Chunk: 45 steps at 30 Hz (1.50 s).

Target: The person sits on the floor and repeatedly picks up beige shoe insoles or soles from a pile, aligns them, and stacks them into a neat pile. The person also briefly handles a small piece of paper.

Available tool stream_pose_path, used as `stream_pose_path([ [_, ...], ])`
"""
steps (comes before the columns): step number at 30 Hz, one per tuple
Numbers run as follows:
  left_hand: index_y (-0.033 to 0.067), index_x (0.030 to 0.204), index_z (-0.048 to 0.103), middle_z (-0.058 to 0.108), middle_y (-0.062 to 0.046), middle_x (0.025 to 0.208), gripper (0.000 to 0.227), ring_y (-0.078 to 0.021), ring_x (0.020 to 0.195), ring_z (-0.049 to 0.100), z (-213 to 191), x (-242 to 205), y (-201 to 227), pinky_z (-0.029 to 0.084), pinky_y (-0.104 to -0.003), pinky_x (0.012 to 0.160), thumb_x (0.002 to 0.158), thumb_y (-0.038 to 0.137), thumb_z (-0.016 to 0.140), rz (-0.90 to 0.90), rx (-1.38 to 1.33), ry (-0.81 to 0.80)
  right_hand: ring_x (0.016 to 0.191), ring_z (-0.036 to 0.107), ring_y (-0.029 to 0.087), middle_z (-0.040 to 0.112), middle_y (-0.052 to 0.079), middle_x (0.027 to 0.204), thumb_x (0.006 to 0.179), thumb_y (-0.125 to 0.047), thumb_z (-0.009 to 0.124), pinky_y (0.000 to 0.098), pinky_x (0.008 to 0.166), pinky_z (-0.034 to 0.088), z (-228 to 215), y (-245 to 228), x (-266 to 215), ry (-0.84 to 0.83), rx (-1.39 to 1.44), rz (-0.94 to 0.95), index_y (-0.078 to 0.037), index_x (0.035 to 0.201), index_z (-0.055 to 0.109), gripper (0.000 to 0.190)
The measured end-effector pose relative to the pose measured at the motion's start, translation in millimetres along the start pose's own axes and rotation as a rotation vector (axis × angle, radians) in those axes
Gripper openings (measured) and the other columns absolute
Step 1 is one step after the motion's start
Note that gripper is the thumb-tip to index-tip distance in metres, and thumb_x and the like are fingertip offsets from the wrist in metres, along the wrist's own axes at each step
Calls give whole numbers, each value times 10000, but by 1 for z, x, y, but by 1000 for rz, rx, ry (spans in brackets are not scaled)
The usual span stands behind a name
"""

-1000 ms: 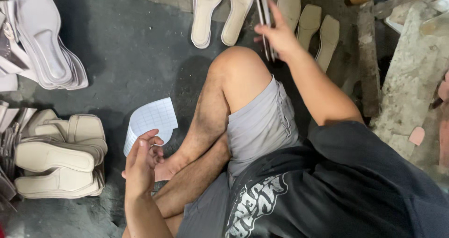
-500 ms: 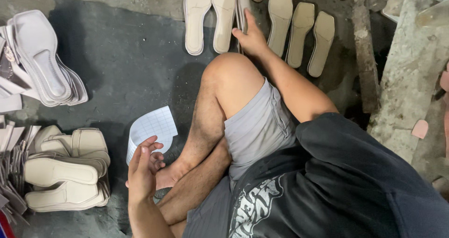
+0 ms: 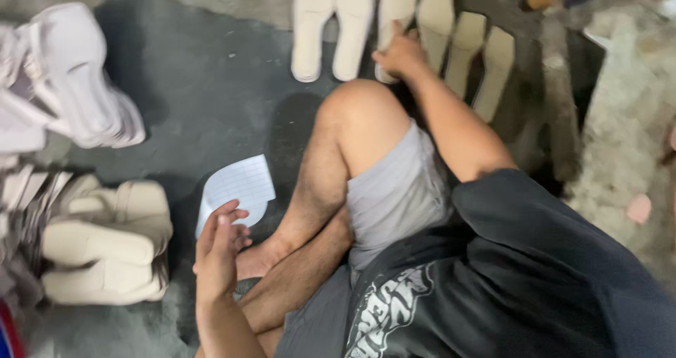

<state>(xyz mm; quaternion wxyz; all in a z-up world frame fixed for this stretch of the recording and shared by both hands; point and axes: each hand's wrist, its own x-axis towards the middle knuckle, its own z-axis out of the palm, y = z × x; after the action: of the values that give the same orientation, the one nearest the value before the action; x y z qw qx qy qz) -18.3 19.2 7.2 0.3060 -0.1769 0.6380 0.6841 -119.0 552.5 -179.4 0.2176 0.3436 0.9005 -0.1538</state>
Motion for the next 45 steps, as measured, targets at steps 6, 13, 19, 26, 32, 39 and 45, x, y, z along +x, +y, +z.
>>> stream_pose_path([
  [6,53,1318,635,700,-33,1093,361,-97,836,582,-8,-7,-6,509,-248,736,1027,249,550,183,110,24,1165,653,329,592,256,1412,929,-412,770,449,971,526,-71,-104,-42,123,277,-664,-54,1501,492,729],
  [13,101,1312,613,725,-79,1139,446,-217,912,735,-5,-7,6,577,-352,786,953,359,665,323,430,150,851,710,135,741,83,1086,969,-310,737,282,662,537,-15,-341,-87,-530,322,-922,-27,1351,634,486],
  [19,66,1254,626,717,-148,1125,485,-351,969,721,-12,5,-1,573,-459,786,886,366,725,437,674,319,1179,547,439,587,300,1282,874,-482,927,488,931,505,115,-499,-157,188,340,-1093,83,1400,457,903],
  [26,23,1230,609,681,-196,1080,454,-394,919,697,-19,5,6,570,-487,772,947,367,694,336,756,258,1413,336,438,124,215,1617,688,-536,905,575,1035,443,164,-574,-212,3,141,-542,-115,1509,252,1131],
  [32,30,1281,602,671,-210,1096,543,-404,922,693,-25,4,5,565,-494,760,865,356,730,400,694,250,1302,479,473,139,280,1603,635,-377,977,459,1029,527,180,-538,-149,40,346,-661,-55,1526,149,1258],
  [39,43,1309,597,665,-211,1154,562,-417,961,688,-19,2,3,562,-502,799,872,369,733,381,738,238,1334,478,444,404,310,1471,583,-284,1020,439,1065,485,158,-478,-107,25,238,-924,-115,1572,113,1353],
  [45,40,1321,593,658,-216,1219,560,-399,1019,687,-27,11,-18,563,-473,846,897,375,737,442,740,292,1379,511,392,415,265,1532,749,-238,857,422,1101,483,95,-428,-141,-129,319,-778,-109,1636,93,1177],
])
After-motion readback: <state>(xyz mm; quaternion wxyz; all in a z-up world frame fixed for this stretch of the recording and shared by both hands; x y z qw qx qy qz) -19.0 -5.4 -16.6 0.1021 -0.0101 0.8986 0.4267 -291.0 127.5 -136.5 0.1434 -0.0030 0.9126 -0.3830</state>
